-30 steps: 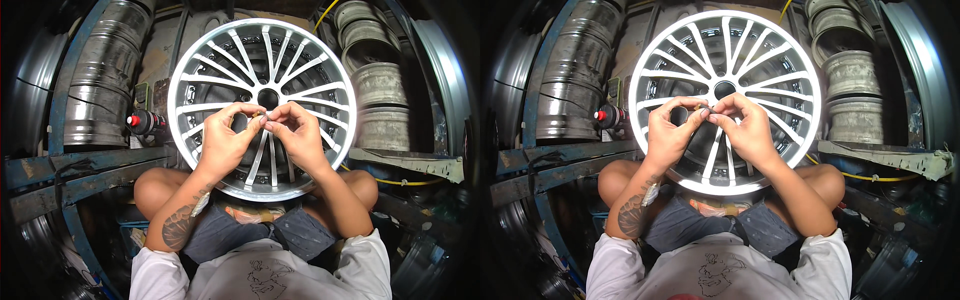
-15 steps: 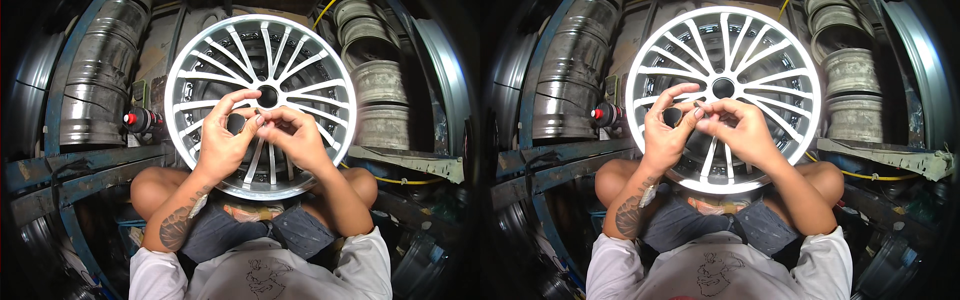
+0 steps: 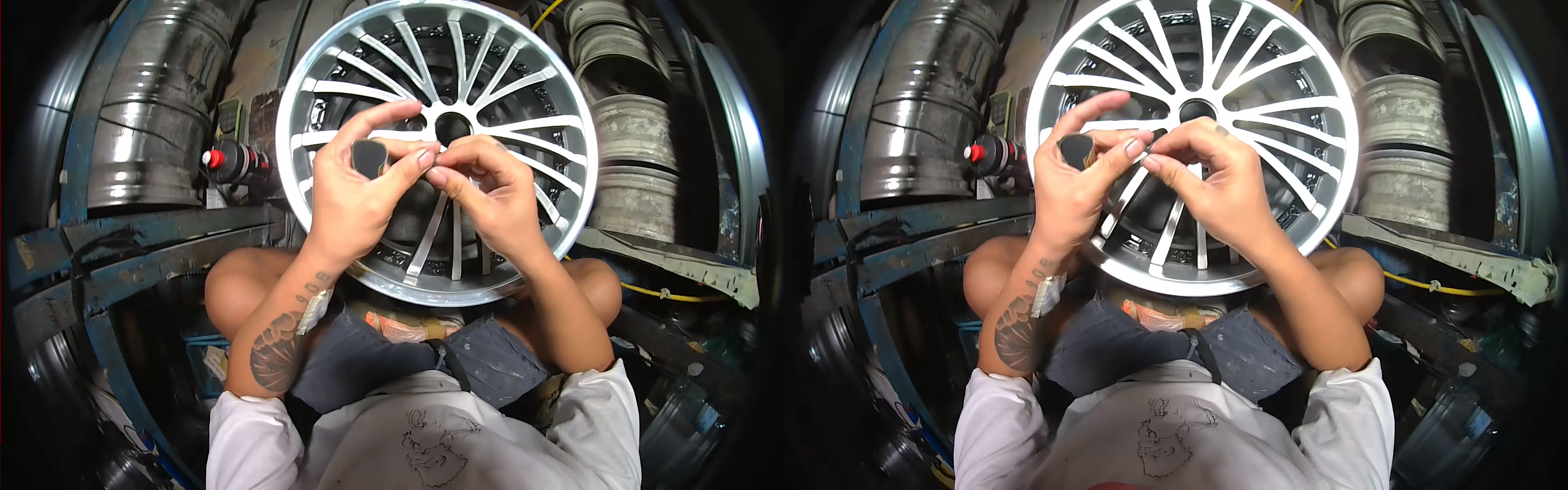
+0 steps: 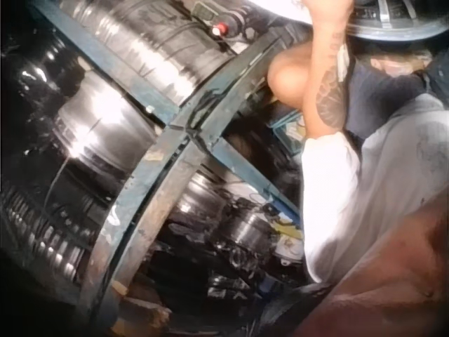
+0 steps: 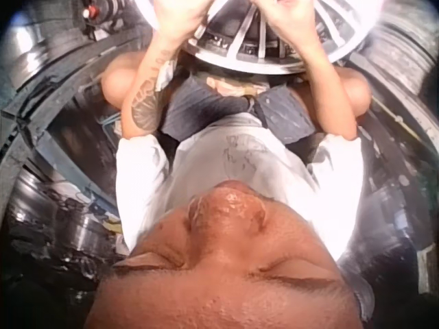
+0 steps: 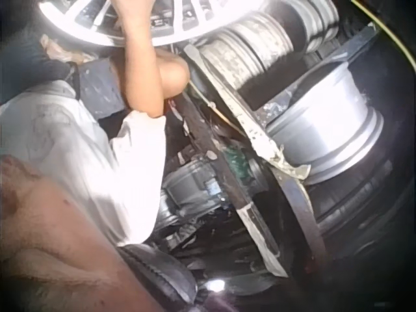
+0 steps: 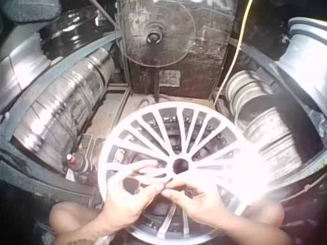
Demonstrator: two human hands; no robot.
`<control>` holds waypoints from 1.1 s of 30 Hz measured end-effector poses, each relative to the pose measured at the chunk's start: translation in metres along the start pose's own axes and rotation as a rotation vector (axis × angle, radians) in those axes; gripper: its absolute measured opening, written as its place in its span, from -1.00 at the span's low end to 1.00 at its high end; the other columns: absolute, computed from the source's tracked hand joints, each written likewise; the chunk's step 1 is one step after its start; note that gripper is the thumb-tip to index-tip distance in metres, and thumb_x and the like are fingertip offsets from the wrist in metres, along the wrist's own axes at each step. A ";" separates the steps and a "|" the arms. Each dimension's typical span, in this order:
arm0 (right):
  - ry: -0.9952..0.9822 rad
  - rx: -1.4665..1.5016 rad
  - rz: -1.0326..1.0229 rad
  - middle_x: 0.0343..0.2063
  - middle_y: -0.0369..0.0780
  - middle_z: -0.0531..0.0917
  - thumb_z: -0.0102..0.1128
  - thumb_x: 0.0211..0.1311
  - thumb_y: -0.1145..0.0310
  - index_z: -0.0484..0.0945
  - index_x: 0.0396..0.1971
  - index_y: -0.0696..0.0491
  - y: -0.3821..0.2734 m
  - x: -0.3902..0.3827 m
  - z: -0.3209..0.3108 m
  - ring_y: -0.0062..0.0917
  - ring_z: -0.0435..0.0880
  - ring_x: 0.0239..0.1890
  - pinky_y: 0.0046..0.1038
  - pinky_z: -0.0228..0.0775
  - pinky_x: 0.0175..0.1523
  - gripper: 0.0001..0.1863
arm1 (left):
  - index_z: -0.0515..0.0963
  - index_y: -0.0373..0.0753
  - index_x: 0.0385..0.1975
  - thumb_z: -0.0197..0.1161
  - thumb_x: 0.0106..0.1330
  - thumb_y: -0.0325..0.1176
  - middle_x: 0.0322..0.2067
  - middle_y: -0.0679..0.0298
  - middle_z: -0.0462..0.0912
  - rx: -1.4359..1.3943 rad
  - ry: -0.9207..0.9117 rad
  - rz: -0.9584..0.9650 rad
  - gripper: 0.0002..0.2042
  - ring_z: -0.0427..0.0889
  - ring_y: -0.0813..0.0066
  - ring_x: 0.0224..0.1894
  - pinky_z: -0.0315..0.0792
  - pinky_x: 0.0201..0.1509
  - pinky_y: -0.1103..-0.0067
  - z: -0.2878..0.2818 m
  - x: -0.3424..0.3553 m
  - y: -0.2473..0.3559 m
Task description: The person applies rectangular patches and yellow adhesive strips to the interior surfaces of a silver wheel rim while sitting in a storage area.
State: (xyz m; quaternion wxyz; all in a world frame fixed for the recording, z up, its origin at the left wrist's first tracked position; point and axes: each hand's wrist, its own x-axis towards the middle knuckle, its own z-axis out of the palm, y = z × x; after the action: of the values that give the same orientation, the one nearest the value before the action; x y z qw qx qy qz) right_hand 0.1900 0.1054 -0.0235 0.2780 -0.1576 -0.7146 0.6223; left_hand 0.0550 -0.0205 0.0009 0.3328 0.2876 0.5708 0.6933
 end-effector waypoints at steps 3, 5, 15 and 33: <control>-0.029 0.276 0.200 -0.24 -0.27 0.76 0.36 0.39 0.49 0.71 -0.14 0.21 -0.001 -0.003 0.002 -0.68 0.70 -0.20 -0.63 0.54 -0.07 -0.86 | 0.46 -0.43 0.21 0.40 0.33 -0.60 -0.22 0.07 0.81 0.008 -0.011 0.058 -0.54 0.76 0.49 -0.09 0.57 0.14 0.57 -0.003 0.000 -0.003; -0.073 0.382 0.226 -0.24 -0.27 0.77 0.37 0.39 0.47 0.71 -0.07 0.19 0.008 0.000 0.000 -0.67 0.70 -0.21 -0.63 0.55 -0.08 -0.81 | 0.49 -0.39 0.12 0.42 0.31 -0.60 -0.22 0.08 0.81 0.012 -0.030 0.052 -0.60 0.76 0.50 -0.09 0.57 0.14 0.58 -0.007 0.001 0.002; -0.454 0.777 0.613 -0.28 -0.19 0.73 0.33 0.45 0.31 0.69 -0.11 0.18 0.030 0.018 -0.019 -0.54 0.69 -0.27 -0.49 0.59 -0.09 -0.77 | 0.59 -0.38 0.04 0.50 0.28 -0.50 -0.33 0.21 0.82 -0.010 -0.223 -0.022 -0.64 0.78 0.60 -0.25 0.61 0.01 0.62 -0.030 0.006 0.000; -0.639 0.885 0.611 -0.33 -0.15 0.74 0.35 0.40 0.34 0.71 -0.11 0.21 0.028 0.037 0.003 -0.53 0.70 -0.37 -0.52 0.57 -0.21 -0.77 | 0.55 -0.37 0.08 0.47 0.28 -0.55 -0.18 0.14 0.79 -0.011 -0.306 -0.060 -0.62 0.77 0.53 -0.13 0.56 0.11 0.59 -0.058 0.002 0.014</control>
State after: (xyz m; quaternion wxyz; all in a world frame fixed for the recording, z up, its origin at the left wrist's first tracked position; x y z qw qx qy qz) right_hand 0.1561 0.1291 -0.0435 -0.1012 -0.0310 -0.3595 0.9271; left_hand 0.0068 -0.0561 0.0036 0.4380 0.3709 0.5181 0.6342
